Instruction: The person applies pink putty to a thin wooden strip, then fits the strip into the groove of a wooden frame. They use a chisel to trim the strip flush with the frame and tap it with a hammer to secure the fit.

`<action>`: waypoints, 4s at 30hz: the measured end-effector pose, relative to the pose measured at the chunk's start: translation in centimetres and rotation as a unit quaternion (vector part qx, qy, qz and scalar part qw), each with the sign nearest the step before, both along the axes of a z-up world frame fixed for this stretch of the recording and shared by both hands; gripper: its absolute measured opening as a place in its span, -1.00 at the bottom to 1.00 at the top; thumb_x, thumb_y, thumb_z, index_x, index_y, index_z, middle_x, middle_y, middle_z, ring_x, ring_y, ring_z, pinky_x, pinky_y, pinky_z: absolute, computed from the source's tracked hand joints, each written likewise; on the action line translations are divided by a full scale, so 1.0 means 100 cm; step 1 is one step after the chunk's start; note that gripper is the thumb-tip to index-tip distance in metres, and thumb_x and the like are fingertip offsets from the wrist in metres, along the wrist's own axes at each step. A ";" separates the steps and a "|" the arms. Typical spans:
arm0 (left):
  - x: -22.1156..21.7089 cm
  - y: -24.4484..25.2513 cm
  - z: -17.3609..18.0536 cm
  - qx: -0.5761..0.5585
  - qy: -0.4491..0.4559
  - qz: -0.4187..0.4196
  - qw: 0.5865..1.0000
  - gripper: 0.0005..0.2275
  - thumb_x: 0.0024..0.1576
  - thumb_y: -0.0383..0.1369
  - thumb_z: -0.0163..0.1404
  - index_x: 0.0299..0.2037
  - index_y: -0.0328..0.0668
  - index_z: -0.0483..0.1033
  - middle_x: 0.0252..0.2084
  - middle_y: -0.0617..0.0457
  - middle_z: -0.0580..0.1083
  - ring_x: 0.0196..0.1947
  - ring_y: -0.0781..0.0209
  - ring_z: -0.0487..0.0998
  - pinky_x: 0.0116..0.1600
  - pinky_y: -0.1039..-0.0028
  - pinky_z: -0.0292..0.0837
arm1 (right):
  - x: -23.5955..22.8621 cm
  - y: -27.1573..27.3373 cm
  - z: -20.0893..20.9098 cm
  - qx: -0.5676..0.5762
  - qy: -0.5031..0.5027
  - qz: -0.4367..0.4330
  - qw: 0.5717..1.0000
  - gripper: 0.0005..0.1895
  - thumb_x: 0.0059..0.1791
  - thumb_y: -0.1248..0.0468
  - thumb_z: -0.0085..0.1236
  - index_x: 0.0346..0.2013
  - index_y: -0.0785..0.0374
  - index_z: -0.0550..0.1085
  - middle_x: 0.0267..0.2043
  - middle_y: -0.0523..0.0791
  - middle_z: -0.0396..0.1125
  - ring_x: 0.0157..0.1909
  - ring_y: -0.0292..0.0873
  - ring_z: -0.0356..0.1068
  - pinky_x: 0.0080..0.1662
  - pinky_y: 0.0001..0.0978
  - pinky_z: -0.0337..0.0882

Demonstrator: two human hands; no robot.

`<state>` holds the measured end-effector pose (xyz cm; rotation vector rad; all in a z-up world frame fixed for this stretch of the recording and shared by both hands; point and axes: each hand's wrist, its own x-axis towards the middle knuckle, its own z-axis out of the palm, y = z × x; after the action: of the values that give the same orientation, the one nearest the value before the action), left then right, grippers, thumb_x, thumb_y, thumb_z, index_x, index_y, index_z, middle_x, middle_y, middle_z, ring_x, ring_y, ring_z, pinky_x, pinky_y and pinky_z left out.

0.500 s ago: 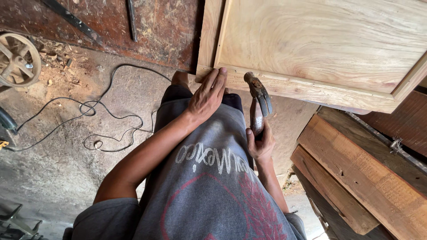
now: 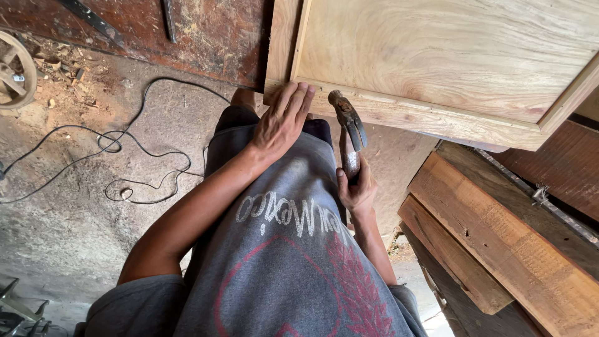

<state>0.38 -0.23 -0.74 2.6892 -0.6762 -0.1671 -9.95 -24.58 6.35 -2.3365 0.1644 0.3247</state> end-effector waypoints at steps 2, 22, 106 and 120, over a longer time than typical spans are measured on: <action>0.001 0.000 0.002 0.025 0.010 -0.015 1.000 -0.45 0.23 -0.55 0.03 0.44 -0.50 0.17 0.33 -0.26 0.28 0.35 -0.11 0.30 0.46 0.23 0.34 | 0.001 -0.003 -0.003 -0.002 -0.016 0.021 1.000 -0.44 0.03 0.22 0.28 0.24 0.40 0.33 -0.23 0.14 0.44 -0.27 0.09 0.53 -0.23 -0.19 0.50; 0.012 0.002 0.022 0.028 -0.009 -0.001 1.000 -0.51 0.25 -0.39 -0.02 0.38 -0.47 0.27 0.29 -0.19 0.36 0.30 -0.11 0.35 0.31 0.22 0.32 | -0.002 -0.009 -0.010 -0.056 0.008 0.058 0.997 -0.44 0.01 0.23 0.31 0.19 0.43 0.33 -0.27 0.20 0.41 -0.32 0.24 0.45 -0.31 -0.06 0.45; -0.002 0.021 0.023 -0.211 0.032 0.112 0.970 -0.37 0.20 -0.54 0.24 0.46 -0.30 0.20 0.31 -0.24 0.27 0.28 -0.13 0.39 0.29 0.37 0.51 | -0.020 -0.017 0.015 -0.049 0.017 -0.050 0.997 -0.49 0.02 0.24 0.24 0.20 0.36 0.32 -0.29 0.14 0.40 -0.31 0.13 0.48 -0.25 -0.11 0.45; 0.032 0.001 0.029 0.026 -0.033 -0.043 0.998 -0.63 0.25 -0.53 0.01 0.25 -0.58 0.41 0.16 -0.22 0.41 0.23 -0.10 0.39 0.33 0.20 0.41 | -0.030 -0.025 0.017 -0.031 0.008 -0.080 0.996 -0.50 0.02 0.22 0.28 0.17 0.36 0.34 -0.26 0.15 0.43 -0.27 0.13 0.51 -0.25 -0.13 0.48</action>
<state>3.56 -0.12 2.14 2.7277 -0.8184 -0.1194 -12.91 -27.05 8.01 -2.3648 0.3710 0.2629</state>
